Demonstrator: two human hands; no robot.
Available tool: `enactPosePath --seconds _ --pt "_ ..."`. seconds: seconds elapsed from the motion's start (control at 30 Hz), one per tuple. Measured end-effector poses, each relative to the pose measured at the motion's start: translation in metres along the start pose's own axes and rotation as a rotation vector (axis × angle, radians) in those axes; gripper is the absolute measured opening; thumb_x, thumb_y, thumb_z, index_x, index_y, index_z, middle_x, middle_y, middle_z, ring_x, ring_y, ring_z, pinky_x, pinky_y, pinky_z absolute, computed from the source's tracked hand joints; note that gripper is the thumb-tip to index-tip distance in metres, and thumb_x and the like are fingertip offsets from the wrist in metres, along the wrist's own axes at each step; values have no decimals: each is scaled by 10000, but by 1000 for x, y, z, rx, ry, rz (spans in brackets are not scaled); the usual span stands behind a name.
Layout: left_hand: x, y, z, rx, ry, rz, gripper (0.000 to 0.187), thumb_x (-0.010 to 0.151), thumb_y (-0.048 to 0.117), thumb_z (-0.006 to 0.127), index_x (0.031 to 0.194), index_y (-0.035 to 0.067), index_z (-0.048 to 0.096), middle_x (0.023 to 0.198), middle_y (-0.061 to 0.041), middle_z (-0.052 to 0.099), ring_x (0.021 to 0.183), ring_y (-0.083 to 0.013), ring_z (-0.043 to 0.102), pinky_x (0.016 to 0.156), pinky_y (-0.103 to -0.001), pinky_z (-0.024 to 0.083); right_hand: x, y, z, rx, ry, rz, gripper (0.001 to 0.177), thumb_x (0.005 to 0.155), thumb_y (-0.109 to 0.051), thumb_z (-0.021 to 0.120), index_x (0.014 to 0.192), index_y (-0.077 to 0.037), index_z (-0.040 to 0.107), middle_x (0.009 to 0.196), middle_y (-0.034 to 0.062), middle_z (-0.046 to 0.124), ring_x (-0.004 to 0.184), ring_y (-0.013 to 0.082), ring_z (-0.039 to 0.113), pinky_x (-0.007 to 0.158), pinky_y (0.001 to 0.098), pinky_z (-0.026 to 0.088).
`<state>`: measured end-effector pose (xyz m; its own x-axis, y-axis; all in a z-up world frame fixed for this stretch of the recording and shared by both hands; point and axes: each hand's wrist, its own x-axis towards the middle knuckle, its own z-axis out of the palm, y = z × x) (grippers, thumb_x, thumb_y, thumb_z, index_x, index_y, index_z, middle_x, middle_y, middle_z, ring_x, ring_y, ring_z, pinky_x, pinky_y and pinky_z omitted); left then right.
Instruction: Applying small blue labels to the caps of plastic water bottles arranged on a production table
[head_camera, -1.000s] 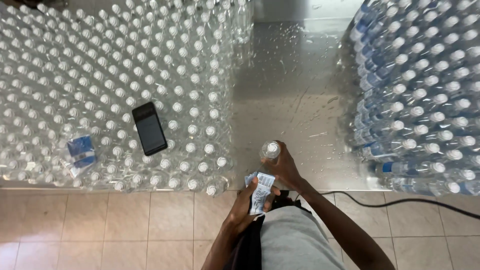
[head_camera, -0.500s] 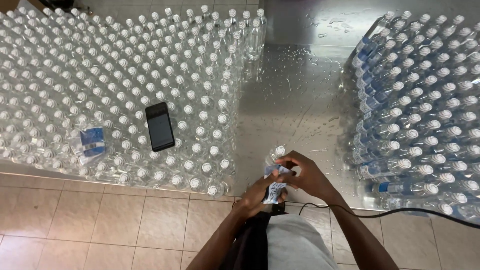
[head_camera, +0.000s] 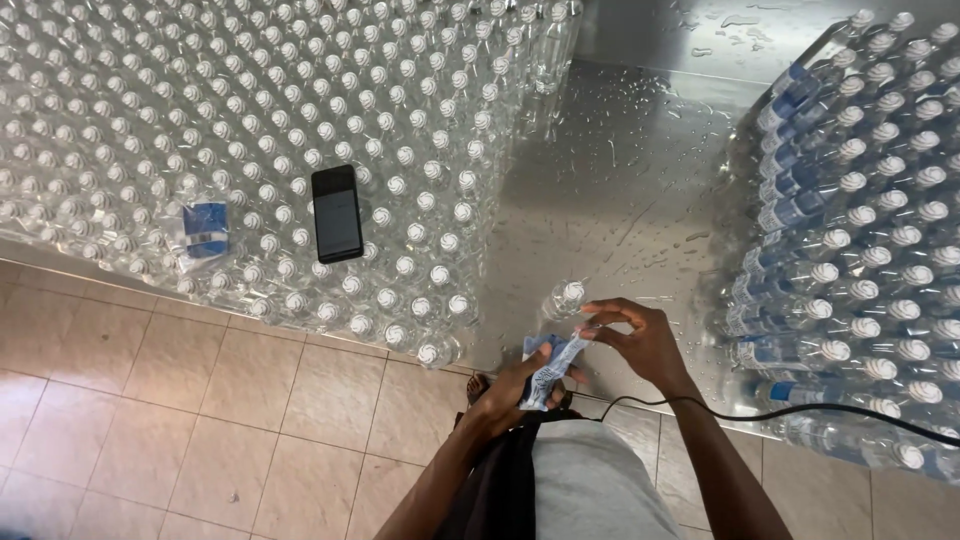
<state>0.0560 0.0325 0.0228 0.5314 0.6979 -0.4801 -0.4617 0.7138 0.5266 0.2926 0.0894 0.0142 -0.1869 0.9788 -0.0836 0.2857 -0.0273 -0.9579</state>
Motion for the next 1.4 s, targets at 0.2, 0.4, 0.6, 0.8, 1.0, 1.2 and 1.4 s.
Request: enactPosePath --seconds 0.2,0.4,0.6,0.8,1.0,1.2,1.4 --pt "6 -9 -24 -37 70 33 747 1091 637 575 1284 -70 718 763 -129 718 622 -154 709 557 -252 585 34 3 3 69 93 -49 242 926 -71 864 1166 -85 841 1005 138 878 1062 225 808 1038 439 566" --pt "5 -18 -38 -94 77 98 781 1094 621 573 1358 -102 709 765 -182 740 588 -194 708 565 -287 596 58 50 17 30 109 -199 216 988 -77 805 1199 -107 839 1138 104 861 1174 251 780 1179 470 505" --pt "14 -35 -60 -148 87 114 754 1114 569 575 1477 -87 645 865 -221 772 613 -222 730 580 -298 621 34 44 9 -25 56 -157 237 1041 -99 745 1268 -71 805 1286 160 817 1293 349 720 1201 563 470" --pt "14 -36 -62 -137 118 134 744 1088 540 633 1469 -100 624 1120 -258 795 675 -213 724 572 -321 605 31 63 23 -124 73 -315 488 942 -252 857 1329 -44 645 1648 212 530 1392 394 602 1206 596 448" --pt "4 -16 -49 -143 95 102 714 1087 558 633 1361 -99 693 940 -201 802 618 -177 703 552 -287 582 33 71 32 -121 76 -155 712 927 -230 884 1448 -25 444 1484 182 675 1418 375 613 1267 604 384" --pt "5 -30 -74 -172 124 115 733 1109 527 607 1506 -89 599 1173 -244 786 685 -187 713 580 -310 578 34 95 40 -215 97 -26 1066 891 -413 896 1691 -3 323 1616 285 495 1518 456 469 1317 585 313" --pt "-4 -40 -77 -179 95 82 709 1142 487 556 1567 -81 539 1222 -221 767 708 -151 698 605 -284 566 41 120 57 -281 77 88 1145 856 -416 912 1743 -97 260 1726 290 358 1565 499 376 1334 624 277"
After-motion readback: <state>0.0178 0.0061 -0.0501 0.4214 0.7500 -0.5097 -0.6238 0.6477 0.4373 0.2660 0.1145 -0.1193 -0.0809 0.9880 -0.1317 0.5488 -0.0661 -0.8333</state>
